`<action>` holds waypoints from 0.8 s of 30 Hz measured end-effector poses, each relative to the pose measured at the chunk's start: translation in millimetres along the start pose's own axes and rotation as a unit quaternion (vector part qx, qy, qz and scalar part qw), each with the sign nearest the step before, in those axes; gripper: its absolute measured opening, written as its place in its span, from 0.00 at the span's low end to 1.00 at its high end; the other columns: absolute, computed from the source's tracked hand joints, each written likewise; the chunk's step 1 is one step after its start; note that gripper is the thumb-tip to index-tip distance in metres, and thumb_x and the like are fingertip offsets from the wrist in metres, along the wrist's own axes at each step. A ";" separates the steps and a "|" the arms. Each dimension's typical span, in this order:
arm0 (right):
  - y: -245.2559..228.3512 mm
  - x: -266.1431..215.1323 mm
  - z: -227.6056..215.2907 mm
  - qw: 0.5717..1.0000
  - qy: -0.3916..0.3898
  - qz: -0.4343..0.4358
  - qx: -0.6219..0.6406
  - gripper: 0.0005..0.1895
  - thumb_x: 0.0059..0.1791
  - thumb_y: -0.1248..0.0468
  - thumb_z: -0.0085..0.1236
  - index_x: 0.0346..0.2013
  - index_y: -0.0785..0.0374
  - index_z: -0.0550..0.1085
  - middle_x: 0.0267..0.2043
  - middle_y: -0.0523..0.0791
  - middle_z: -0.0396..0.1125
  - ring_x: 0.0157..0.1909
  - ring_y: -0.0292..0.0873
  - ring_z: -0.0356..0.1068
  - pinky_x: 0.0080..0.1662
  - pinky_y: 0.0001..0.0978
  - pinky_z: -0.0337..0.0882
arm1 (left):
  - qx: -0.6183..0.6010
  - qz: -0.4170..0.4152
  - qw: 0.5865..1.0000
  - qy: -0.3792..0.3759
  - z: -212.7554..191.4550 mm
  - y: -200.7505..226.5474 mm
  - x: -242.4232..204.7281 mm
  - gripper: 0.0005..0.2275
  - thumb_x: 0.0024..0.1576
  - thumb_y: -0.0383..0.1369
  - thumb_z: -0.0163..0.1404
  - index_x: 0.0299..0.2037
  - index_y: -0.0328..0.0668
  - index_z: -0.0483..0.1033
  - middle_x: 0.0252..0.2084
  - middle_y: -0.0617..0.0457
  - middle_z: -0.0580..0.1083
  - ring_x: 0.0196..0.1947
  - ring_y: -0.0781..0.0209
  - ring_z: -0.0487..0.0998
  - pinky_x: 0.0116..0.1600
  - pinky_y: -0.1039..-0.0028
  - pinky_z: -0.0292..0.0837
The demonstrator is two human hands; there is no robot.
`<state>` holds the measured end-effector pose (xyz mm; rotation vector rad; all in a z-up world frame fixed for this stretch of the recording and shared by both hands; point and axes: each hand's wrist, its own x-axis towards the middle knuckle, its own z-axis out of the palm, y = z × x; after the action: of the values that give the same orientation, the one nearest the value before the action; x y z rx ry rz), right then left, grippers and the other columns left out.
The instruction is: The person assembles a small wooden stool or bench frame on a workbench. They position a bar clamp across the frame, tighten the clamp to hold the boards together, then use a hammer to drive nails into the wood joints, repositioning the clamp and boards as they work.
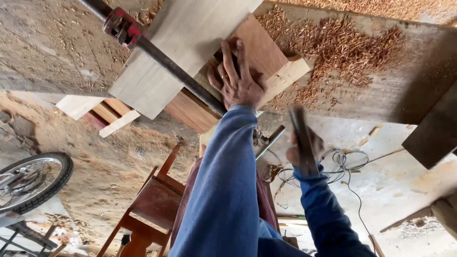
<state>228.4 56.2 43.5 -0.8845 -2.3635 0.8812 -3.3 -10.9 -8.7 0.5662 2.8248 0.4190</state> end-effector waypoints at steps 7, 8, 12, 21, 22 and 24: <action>-22.3 35.0 -18.2 0.984 -0.152 0.095 0.005 0.27 0.63 0.44 0.43 0.58 0.67 0.70 0.33 0.52 0.69 0.32 0.48 0.72 0.33 0.35 0.70 | -0.014 -0.008 1.000 0.009 2.5 0.4 -4.5 0.43 0.54 0.41 0.55 0.78 0.62 0.41 0.81 0.43 0.40 0.70 0.41 0.62 0.76 0.33 0.38; -20.9 28.0 -21.9 0.988 -0.117 0.072 0.068 0.27 0.62 0.45 0.44 0.57 0.67 0.70 0.34 0.52 0.68 0.31 0.46 0.71 0.32 0.33 0.69 | -0.020 -0.015 1.000 0.002 0.9 2.7 -0.4 0.45 0.49 0.41 0.57 0.77 0.63 0.42 0.80 0.44 0.41 0.71 0.41 0.62 0.75 0.33 0.38; 7.9 -5.9 -20.7 0.968 -0.006 0.009 0.250 0.26 0.58 0.47 0.47 0.53 0.69 0.68 0.38 0.52 0.66 0.30 0.41 0.69 0.29 0.29 0.66 | -0.026 -0.013 1.000 0.008 -0.6 2.5 -1.6 0.45 0.49 0.41 0.57 0.77 0.64 0.43 0.80 0.45 0.42 0.70 0.39 0.61 0.75 0.32 0.38; -43.9 56.8 -19.8 0.985 -0.143 0.069 0.065 0.35 0.62 0.44 0.33 0.62 0.75 0.69 0.31 0.47 0.68 0.23 0.38 0.65 0.27 0.31 0.65 | -0.004 -0.015 1.000 -0.019 0.6 1.2 -7.3 0.43 0.50 0.39 0.56 0.77 0.61 0.46 0.80 0.43 0.41 0.69 0.43 0.63 0.76 0.33 0.38; -40.8 42.0 -23.4 0.987 -0.086 0.061 0.124 0.32 0.61 0.42 0.35 0.57 0.69 0.69 0.30 0.47 0.66 0.23 0.38 0.64 0.26 0.29 0.64 | -0.013 -0.015 1.000 -0.009 -1.4 2.5 -3.7 0.43 0.49 0.42 0.56 0.76 0.61 0.46 0.79 0.44 0.42 0.69 0.42 0.63 0.75 0.34 0.38; -26.3 17.3 -29.2 0.981 -0.029 0.051 0.183 0.29 0.59 0.40 0.37 0.51 0.64 0.68 0.30 0.46 0.64 0.22 0.38 0.63 0.25 0.27 0.62 | -0.021 -0.015 1.000 0.001 -2.7 2.7 -1.2 0.44 0.48 0.44 0.57 0.76 0.62 0.47 0.79 0.44 0.42 0.69 0.41 0.63 0.75 0.35 0.39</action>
<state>223.6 64.6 85.3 -0.8403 -2.1167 1.3462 -2.1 -9.6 -5.1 0.5135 2.8146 0.4731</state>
